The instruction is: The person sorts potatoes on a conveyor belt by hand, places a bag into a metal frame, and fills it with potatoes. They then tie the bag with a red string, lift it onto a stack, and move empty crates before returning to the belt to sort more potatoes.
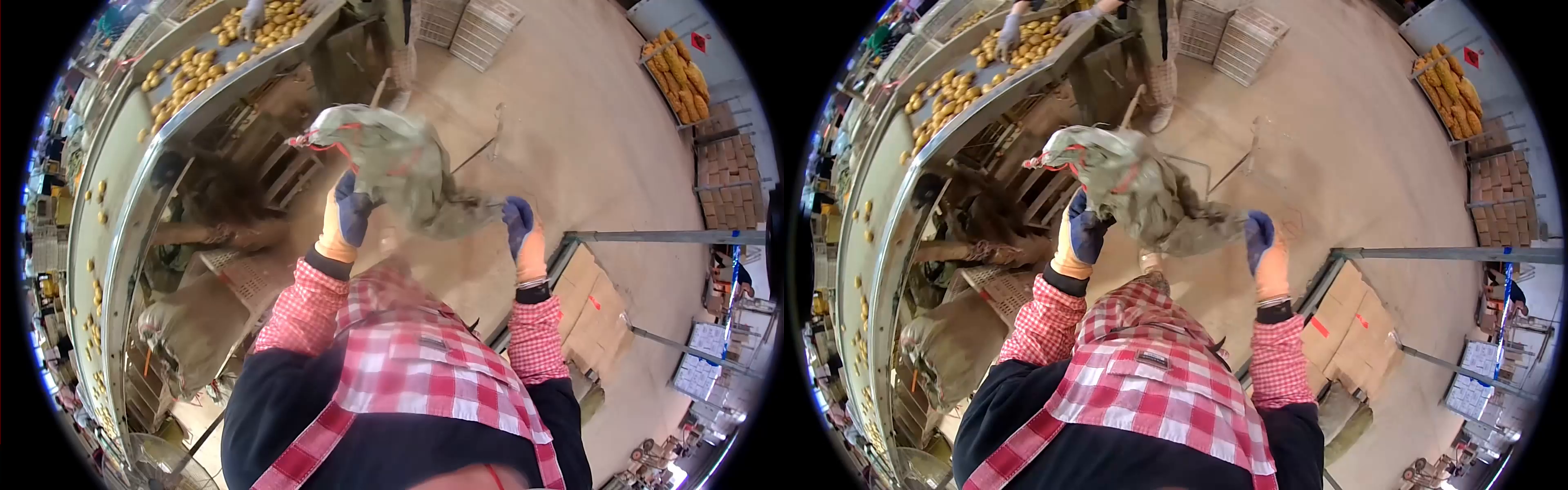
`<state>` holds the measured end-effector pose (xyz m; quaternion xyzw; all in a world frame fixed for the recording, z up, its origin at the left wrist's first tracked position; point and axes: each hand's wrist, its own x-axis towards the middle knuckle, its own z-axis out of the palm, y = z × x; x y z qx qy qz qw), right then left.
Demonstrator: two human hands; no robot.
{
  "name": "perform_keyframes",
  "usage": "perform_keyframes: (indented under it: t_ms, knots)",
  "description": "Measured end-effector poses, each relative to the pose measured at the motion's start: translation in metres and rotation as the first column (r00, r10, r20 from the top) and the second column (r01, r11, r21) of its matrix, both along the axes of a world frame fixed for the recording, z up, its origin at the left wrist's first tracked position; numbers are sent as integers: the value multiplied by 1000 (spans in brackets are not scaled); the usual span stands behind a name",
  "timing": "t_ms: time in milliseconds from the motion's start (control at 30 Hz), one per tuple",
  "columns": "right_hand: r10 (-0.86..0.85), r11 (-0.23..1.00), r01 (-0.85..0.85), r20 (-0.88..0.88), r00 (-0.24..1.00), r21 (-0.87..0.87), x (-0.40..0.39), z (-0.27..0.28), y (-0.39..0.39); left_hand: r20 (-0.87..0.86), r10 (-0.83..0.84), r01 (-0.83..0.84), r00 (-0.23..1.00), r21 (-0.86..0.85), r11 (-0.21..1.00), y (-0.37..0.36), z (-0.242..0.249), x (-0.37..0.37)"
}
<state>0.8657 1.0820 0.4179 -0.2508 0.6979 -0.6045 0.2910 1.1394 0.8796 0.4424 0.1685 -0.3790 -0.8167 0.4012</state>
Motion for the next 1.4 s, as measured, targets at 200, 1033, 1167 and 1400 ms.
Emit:
perform_keyframes:
  t_ms: [200, 1033, 1167, 1400]
  knots:
    - [298, 954, -263, -547, 782, 144, 3, 115, -122, 319, 10, -14, 948, 8, 1000, -8, -10, -97]
    - [235, 566, -808, 972, -31, -163, -233, -148, -290, 953, 275, 81, -128, -267, 960, -34, -131, -239]
    - [981, 188, -886, -42, 188, 424, -332, -133, -316, 929, 344, -46, -135, -353, 935, -27, -142, -237]
    - [808, 174, -668, -493, -323, 723, -223, -16, -339, 891, 441, 40, -110, -440, 897, -40, -112, -295]
